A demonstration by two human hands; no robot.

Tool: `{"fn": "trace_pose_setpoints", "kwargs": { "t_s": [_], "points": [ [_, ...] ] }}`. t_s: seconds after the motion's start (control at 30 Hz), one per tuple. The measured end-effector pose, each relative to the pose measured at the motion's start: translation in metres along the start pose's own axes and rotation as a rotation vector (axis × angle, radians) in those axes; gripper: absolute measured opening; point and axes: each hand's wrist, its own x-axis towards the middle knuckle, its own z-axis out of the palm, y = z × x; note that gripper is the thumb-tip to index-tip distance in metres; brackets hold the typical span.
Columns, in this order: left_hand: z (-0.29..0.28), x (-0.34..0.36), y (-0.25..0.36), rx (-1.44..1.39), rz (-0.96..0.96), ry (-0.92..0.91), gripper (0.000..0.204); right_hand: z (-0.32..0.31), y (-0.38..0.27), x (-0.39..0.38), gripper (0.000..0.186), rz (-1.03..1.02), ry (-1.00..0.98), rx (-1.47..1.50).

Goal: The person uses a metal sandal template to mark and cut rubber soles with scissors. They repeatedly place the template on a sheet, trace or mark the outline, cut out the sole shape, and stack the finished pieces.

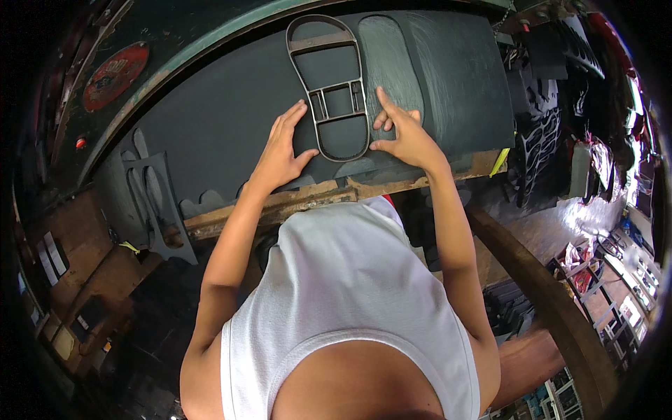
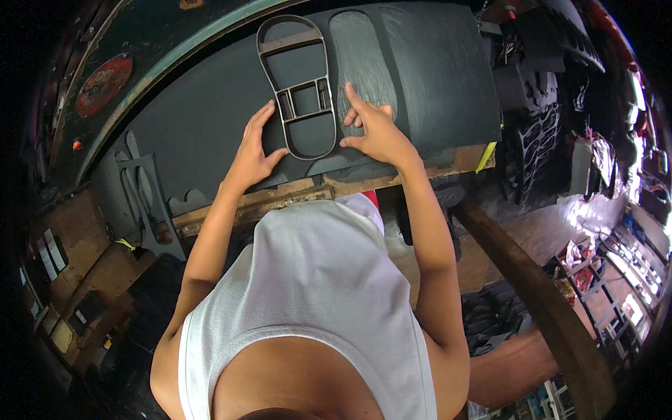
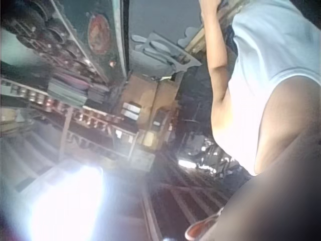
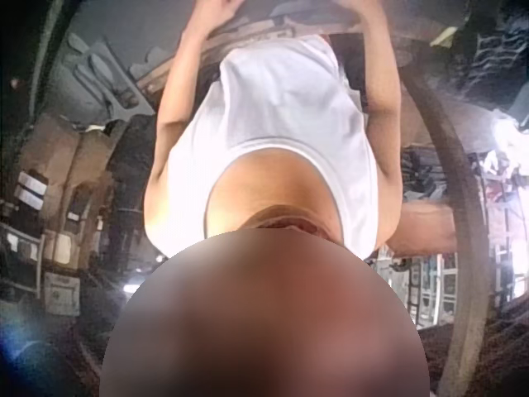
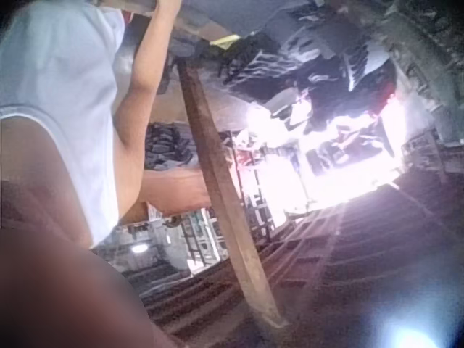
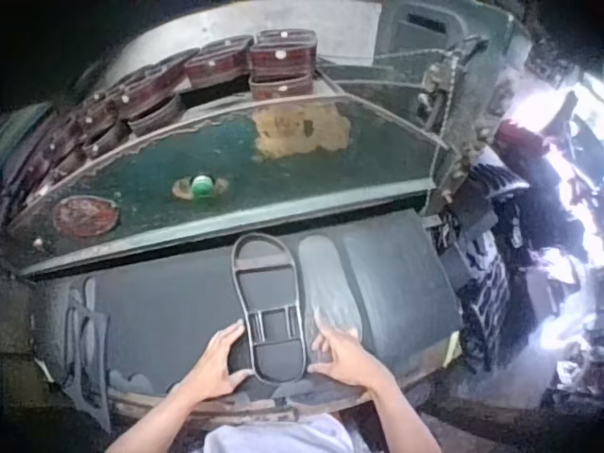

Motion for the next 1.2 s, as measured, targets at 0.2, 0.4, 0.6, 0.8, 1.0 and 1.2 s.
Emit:
{"fn": "trace_pose_setpoints", "kwargs": {
  "t_s": [0.2, 0.4, 0.6, 0.8, 1.0, 1.2],
  "points": [
    [-0.003, 0.0, -0.002, 0.032, 0.086, 0.026, 0.075, -0.002, -0.007, 0.0, 0.111, 0.057, -0.026, 0.0],
    [0.006, -0.002, 0.003, 0.147, 0.072, -0.025, 0.09, -0.001, -0.017, 0.007, 0.112, 0.059, -0.068, -0.154],
    [0.016, 0.0, 0.0, 0.16, 0.072, 0.069, 0.093, -0.002, -0.016, 0.012, 0.111, 0.082, -0.11, -0.208],
    [0.018, -0.003, -0.005, 0.133, 0.046, 0.059, 0.095, -0.002, -0.015, 0.011, 0.111, 0.062, -0.104, -0.261],
    [0.025, -0.002, -0.011, 0.147, 0.065, 0.113, 0.098, 0.0, -0.01, 0.01, 0.108, 0.023, -0.06, -0.238],
    [0.024, 0.001, -0.008, 0.174, 0.061, 0.104, 0.097, -0.001, -0.008, 0.013, 0.097, 0.049, -0.07, -0.216]
  ]
}}
